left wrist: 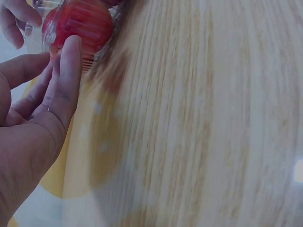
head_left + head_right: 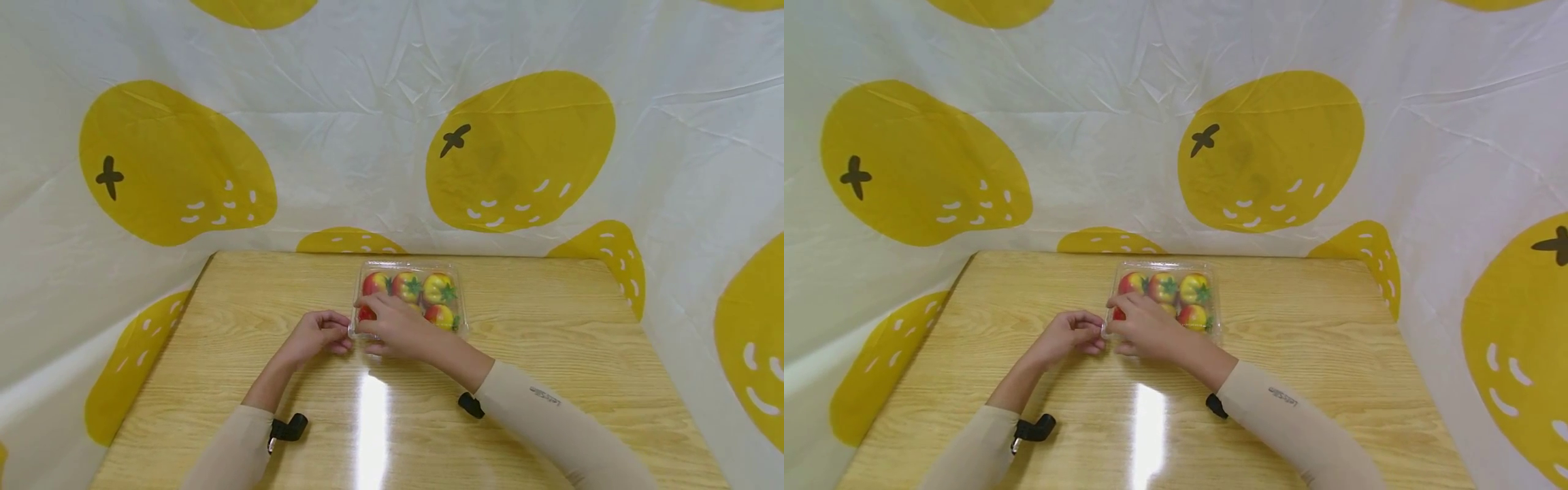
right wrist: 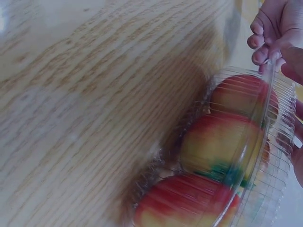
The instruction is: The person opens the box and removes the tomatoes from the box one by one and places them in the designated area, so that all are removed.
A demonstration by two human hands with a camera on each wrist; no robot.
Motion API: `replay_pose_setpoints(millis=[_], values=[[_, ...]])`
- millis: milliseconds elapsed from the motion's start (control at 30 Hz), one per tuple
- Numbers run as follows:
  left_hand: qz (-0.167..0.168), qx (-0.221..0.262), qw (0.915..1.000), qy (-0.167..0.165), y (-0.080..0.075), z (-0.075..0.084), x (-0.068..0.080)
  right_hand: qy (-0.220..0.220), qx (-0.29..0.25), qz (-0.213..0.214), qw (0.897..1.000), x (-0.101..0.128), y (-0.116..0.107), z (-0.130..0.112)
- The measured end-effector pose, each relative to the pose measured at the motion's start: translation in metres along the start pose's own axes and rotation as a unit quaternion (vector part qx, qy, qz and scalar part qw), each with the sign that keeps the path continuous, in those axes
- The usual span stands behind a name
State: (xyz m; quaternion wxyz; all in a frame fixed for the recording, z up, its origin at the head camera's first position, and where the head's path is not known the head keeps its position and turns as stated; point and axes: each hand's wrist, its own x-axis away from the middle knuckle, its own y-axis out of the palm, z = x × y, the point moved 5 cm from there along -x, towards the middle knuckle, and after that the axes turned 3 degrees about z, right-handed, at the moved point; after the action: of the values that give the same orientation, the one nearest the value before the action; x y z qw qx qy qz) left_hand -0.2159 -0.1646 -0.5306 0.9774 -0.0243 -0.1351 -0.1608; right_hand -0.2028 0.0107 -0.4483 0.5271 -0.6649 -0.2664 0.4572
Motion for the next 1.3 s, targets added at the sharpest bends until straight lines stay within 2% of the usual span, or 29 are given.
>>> replay_pose_setpoints(millis=[167, 300, 733, 1000, 1300], values=[[-0.006, 0.035, 0.9994, -0.001, 0.001, -0.002, -0.001, 0.001, 0.009, 0.001, 1.000, -0.002, 0.006, 0.000], [-0.007, 0.040, 0.9992, -0.008, 0.002, 0.000, -0.001, -0.009, 0.025, 0.010, 1.000, -0.004, 0.008, -0.002], [-0.018, 0.044, 0.9987, -0.020, 0.003, 0.003, -0.001, 0.000, 0.041, 0.039, 0.998, -0.007, 0.013, -0.004], [-0.022, 0.039, 0.9985, -0.031, 0.003, 0.003, -0.002, -0.012, 0.053, 0.050, 0.997, -0.006, 0.013, -0.009], [-0.026, 0.022, 0.9988, -0.034, 0.005, 0.006, -0.003, -0.031, 0.076, 0.097, 0.992, -0.003, 0.016, -0.014]])
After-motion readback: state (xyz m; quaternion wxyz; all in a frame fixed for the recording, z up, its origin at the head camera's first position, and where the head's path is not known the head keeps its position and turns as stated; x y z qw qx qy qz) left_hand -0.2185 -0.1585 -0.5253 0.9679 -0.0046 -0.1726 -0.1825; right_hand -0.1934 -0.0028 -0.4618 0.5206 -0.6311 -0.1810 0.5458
